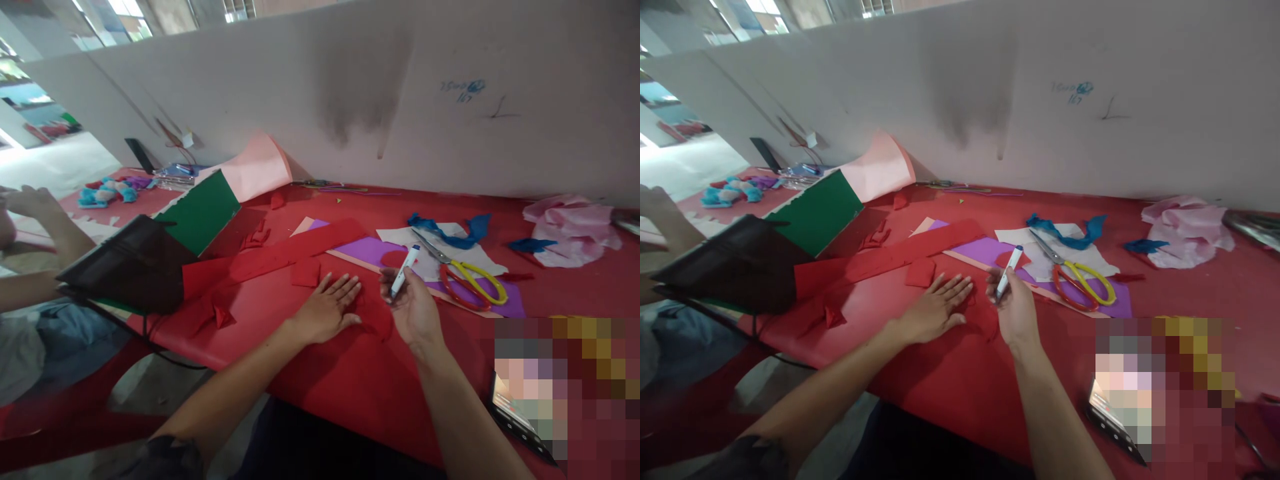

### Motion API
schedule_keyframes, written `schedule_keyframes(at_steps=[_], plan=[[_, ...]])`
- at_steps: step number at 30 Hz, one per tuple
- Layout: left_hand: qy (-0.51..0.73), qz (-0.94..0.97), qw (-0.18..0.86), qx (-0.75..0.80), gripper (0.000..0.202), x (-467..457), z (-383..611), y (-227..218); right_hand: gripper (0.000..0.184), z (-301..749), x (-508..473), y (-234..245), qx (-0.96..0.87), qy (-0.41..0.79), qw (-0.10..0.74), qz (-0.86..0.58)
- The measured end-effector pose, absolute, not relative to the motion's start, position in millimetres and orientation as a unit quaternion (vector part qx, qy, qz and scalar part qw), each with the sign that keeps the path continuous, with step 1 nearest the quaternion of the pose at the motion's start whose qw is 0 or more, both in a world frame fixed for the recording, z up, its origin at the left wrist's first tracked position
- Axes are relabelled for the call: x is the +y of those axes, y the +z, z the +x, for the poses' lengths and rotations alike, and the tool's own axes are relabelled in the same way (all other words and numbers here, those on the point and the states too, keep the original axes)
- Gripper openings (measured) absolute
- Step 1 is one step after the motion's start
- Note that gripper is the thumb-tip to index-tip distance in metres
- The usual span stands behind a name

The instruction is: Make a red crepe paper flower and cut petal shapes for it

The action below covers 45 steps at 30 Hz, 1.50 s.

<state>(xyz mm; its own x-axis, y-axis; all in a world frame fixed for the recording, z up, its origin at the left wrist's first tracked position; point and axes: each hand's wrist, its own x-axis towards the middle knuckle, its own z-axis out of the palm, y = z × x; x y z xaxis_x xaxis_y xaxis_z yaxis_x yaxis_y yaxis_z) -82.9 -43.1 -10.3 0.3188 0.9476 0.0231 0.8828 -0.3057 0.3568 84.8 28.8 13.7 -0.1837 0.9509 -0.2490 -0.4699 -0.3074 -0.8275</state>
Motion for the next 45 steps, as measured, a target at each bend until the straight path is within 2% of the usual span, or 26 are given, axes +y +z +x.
schedule_keyframes(at_steps=[2, 5, 7, 10, 13, 17, 21, 25, 30, 35, 39, 43, 45], plan=[[0.173, 0.78, 0.138, 0.586, 0.057, -40, -86, 1, 0.033, 85, 30, 13, -0.286, 0.722, 0.497, -0.388], [0.323, 0.684, 0.155, 0.635, 0.038, -33, -78, 20, 0.032, 85, 29, 11, -0.287, 0.722, 0.508, -0.371], [0.397, 0.622, 0.247, 0.628, 0.027, -28, -66, 28, 0.032, 84, 27, 10, -0.306, 0.719, 0.515, -0.354], [0.438, 0.556, 0.423, 0.566, 0.023, -20, -47, 30, 0.032, 82, 23, 8, -0.332, 0.724, 0.504, -0.335], [0.45, 0.52, 0.446, 0.574, 0.012, -13, -36, 26, 0.032, 80, 21, 9, -0.353, 0.719, 0.5, -0.329], [0.415, 0.527, 0.418, 0.612, 0.022, -17, -29, 26, 0.03, 80, 19, 11, -0.353, 0.716, 0.501, -0.333], [0.436, 0.452, 0.471, 0.62, 0.027, -36, -18, 32, 0.035, 81, 11, 15, -0.323, 0.714, 0.511, -0.354], [0.462, 0.38, 0.527, 0.604, 0.026, -58, -11, 36, 0.035, 80, -1, 18, -0.322, 0.739, 0.479, -0.347], [0.445, 0.417, 0.465, 0.641, 0.027, -75, -17, 39, 0.032, 73, -12, 22, -0.324, 0.748, 0.468, -0.341], [0.478, 0.387, 0.476, 0.629, 0.031, -81, -14, 35, 0.033, 69, -15, 25, -0.323, 0.747, 0.463, -0.352], [0.474, 0.386, 0.441, 0.657, 0.028, -81, -9, 38, 0.034, 69, -14, 27, -0.35, 0.724, 0.47, -0.364], [0.538, 0.312, 0.547, 0.56, 0.024, -73, -14, 46, 0.033, 69, -6, 34, -0.418, 0.709, 0.45, -0.346], [0.557, 0.31, 0.544, 0.545, 0.022, -64, -19, 49, 0.032, 67, 0, 38, -0.448, 0.694, 0.457, -0.33]])
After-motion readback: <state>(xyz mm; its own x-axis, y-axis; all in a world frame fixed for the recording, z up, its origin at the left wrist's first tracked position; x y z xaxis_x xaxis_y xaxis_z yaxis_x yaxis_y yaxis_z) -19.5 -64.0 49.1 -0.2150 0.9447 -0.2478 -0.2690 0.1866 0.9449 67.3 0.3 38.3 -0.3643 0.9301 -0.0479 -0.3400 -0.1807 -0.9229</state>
